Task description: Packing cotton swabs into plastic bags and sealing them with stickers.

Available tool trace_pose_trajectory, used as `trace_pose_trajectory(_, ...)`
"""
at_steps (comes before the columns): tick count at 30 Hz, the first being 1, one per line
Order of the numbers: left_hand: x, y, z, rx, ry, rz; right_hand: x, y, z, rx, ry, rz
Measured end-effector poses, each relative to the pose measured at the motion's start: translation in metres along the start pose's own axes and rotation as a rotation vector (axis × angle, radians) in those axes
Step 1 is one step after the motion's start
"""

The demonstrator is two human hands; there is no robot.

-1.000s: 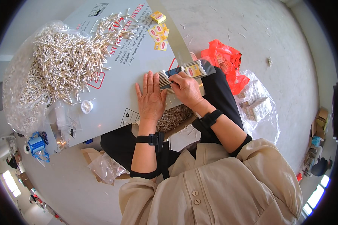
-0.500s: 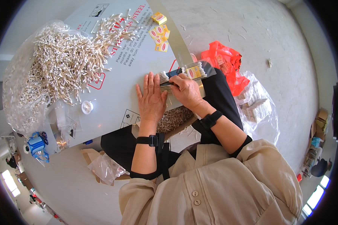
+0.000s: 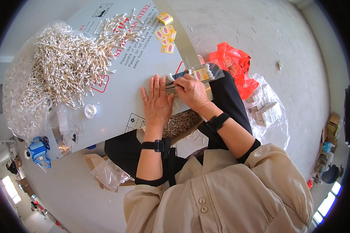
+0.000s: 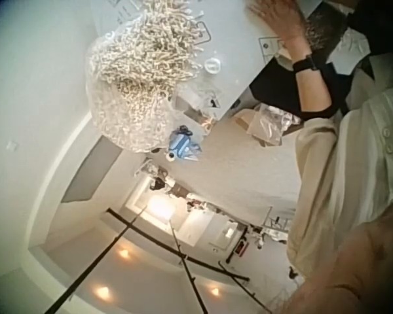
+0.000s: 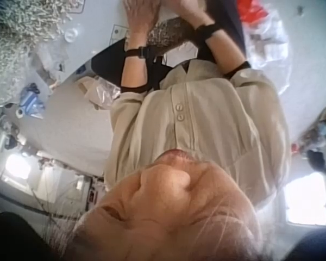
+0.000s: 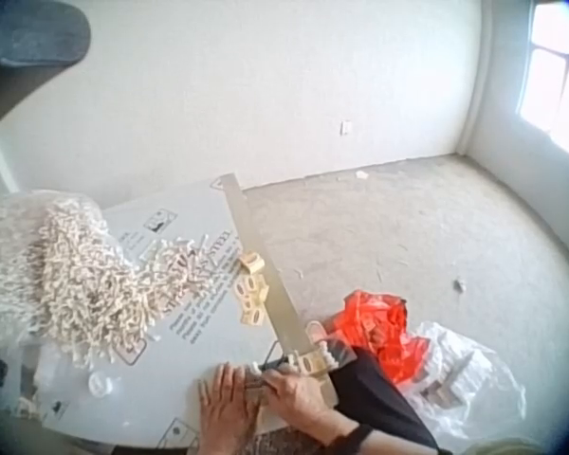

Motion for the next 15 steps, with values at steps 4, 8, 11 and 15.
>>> trace_pose_trajectory(4,-0.0004,0.0008,-0.0002,0.003,-0.004,-0.002,0.0031,-0.0033,0.0004,-0.038,-0.02,0.031)
trace_pose_trajectory(8,-0.0008,0.0003,-0.0001,-0.001,0.0,-0.009,0.0001,0.0002,-0.002,0.031,-0.039,-0.041)
trace_pose_trajectory(11,-0.0009,-0.0006,0.0001,-0.011,-0.001,-0.021,-0.0001,-0.0006,-0.0055,0.008,-0.064,-0.025)
trace_pose_trajectory(15,-0.0003,-0.0007,-0.0001,-0.011,0.001,-0.017,0.0012,-0.0024,-0.0074,0.004,-0.049,-0.01)
Point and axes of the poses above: each hand's wrist, its own z-axis away from the middle knuckle, its own y-axis out of the back of the hand, x = y × z, the point moved 5 cm from there along -z, towards the middle knuckle, and after that the axes turned 8 degrees about -z, right-handed, at the moved point
